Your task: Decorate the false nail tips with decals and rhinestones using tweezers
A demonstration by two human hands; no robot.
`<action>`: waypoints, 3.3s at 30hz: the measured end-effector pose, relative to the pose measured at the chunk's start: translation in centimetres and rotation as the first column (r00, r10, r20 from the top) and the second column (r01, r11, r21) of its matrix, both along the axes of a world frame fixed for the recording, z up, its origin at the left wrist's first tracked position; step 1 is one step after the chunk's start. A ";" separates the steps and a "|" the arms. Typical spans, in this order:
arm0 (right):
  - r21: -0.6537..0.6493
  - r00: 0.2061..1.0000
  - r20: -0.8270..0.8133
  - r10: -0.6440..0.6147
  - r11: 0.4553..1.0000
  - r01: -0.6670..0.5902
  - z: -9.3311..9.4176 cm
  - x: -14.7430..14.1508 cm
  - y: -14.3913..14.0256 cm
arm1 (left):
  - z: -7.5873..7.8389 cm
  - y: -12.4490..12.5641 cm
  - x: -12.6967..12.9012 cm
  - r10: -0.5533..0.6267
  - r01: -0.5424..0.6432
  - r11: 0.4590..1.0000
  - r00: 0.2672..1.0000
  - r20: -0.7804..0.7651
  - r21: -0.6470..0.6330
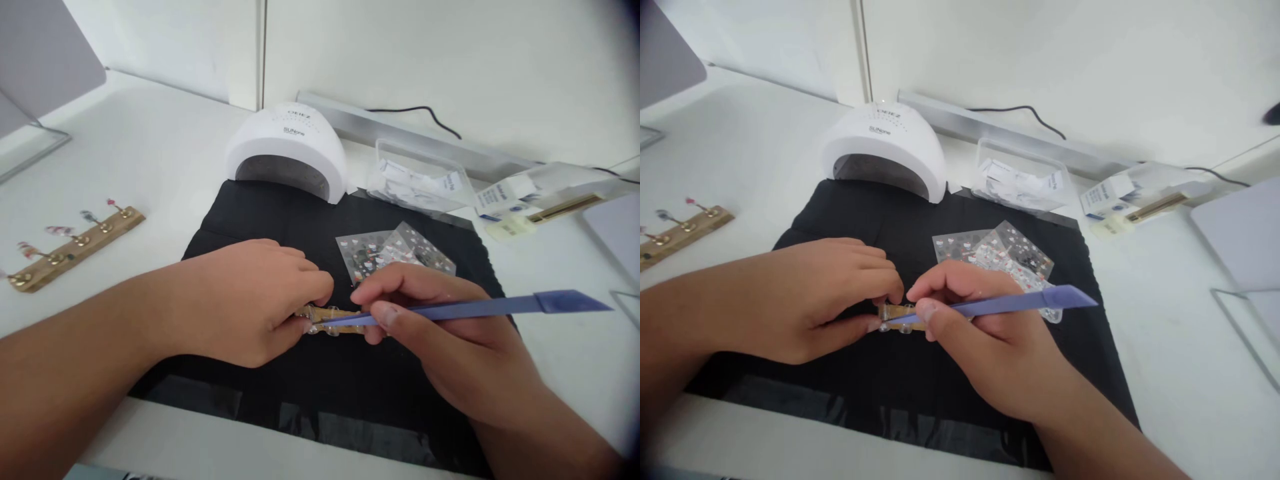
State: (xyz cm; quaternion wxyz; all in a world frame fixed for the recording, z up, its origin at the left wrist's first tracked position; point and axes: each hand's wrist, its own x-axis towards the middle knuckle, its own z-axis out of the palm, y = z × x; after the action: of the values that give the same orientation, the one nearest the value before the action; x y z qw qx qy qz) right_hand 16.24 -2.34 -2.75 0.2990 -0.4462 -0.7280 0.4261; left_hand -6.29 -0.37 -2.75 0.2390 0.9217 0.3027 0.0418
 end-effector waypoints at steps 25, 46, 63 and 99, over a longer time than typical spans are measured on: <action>0.035 0.855 -0.506 -0.118 0.987 0.157 -0.5 2.6 0.9 | -0.4 0.1 0.0 -0.077 0.081 0.997 0.965 0.250 -0.004; 0.114 0.741 -0.665 -0.095 0.967 0.227 -1.1 3.4 2.1 | -1.3 -0.1 0.0 -0.028 0.025 0.999 0.984 0.176 0.020; 0.066 0.713 -0.689 -0.127 0.969 0.237 -1.6 3.4 2.6 | -1.1 0.1 0.0 -0.027 0.029 0.999 0.992 0.122 -0.017; 0.064 0.737 -0.665 -0.121 0.974 0.218 -1.6 3.4 2.7 | -0.6 0.6 -0.6 -0.030 0.013 0.997 0.967 0.252 0.071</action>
State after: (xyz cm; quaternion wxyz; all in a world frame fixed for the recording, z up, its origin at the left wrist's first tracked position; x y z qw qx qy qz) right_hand 19.63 0.36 -4.34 0.6031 -0.3111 -0.5603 0.4749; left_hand -6.88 0.24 -3.34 0.2443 0.9197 0.2582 0.1669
